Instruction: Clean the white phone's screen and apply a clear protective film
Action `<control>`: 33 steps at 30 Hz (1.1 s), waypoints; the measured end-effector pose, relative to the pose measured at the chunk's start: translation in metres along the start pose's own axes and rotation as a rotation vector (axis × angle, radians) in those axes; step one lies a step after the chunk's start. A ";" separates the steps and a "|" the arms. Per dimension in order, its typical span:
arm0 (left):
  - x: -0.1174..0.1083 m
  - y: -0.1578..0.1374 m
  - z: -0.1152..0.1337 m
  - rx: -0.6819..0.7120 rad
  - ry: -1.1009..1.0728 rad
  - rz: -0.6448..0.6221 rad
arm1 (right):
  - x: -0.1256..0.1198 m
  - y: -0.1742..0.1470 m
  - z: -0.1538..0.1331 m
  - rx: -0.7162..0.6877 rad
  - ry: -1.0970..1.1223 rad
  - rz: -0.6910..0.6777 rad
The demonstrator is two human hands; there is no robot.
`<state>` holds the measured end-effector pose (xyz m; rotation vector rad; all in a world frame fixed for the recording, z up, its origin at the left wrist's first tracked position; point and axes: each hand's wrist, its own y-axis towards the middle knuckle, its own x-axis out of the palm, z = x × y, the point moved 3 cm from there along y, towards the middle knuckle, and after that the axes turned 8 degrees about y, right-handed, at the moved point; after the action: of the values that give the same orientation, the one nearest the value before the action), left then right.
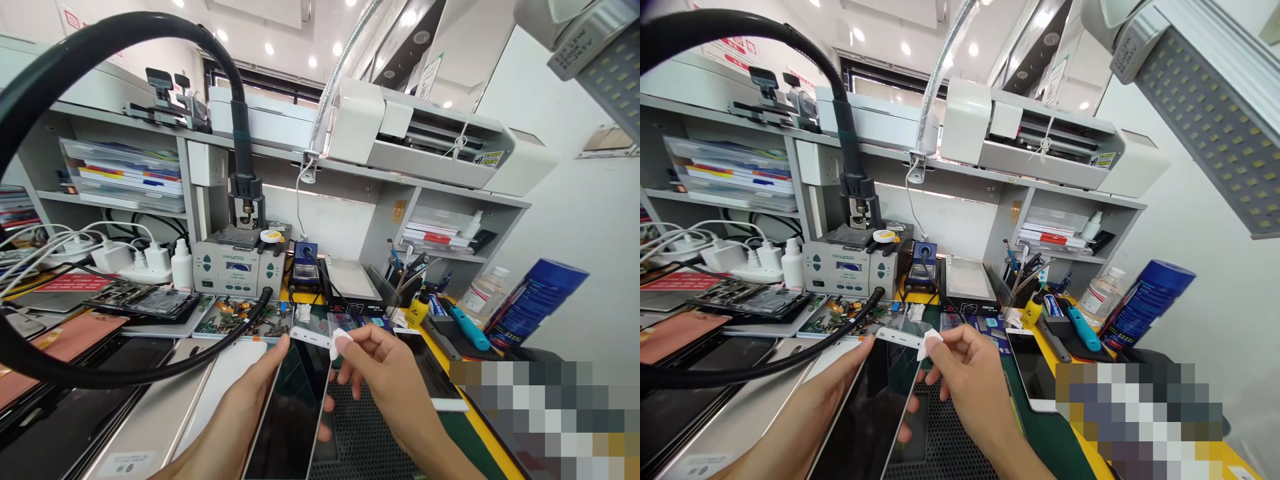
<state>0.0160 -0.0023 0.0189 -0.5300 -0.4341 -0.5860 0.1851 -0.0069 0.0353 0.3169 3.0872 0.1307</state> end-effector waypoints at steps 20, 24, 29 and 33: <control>-0.010 0.006 -0.003 -0.005 -0.023 0.099 | 0.002 -0.003 0.002 0.065 -0.050 -0.104; -0.014 0.007 -0.005 0.011 -0.017 0.123 | 0.002 -0.005 0.001 0.042 -0.084 -0.115; -0.013 0.008 -0.005 0.014 -0.022 0.147 | 0.002 -0.007 -0.001 0.000 -0.138 -0.136; -0.012 0.009 -0.005 -0.004 -0.027 0.162 | 0.001 -0.008 0.002 -0.020 -0.200 -0.139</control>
<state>0.0136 0.0061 0.0054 -0.5714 -0.4114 -0.4240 0.1825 -0.0149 0.0329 0.1067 2.8952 0.1184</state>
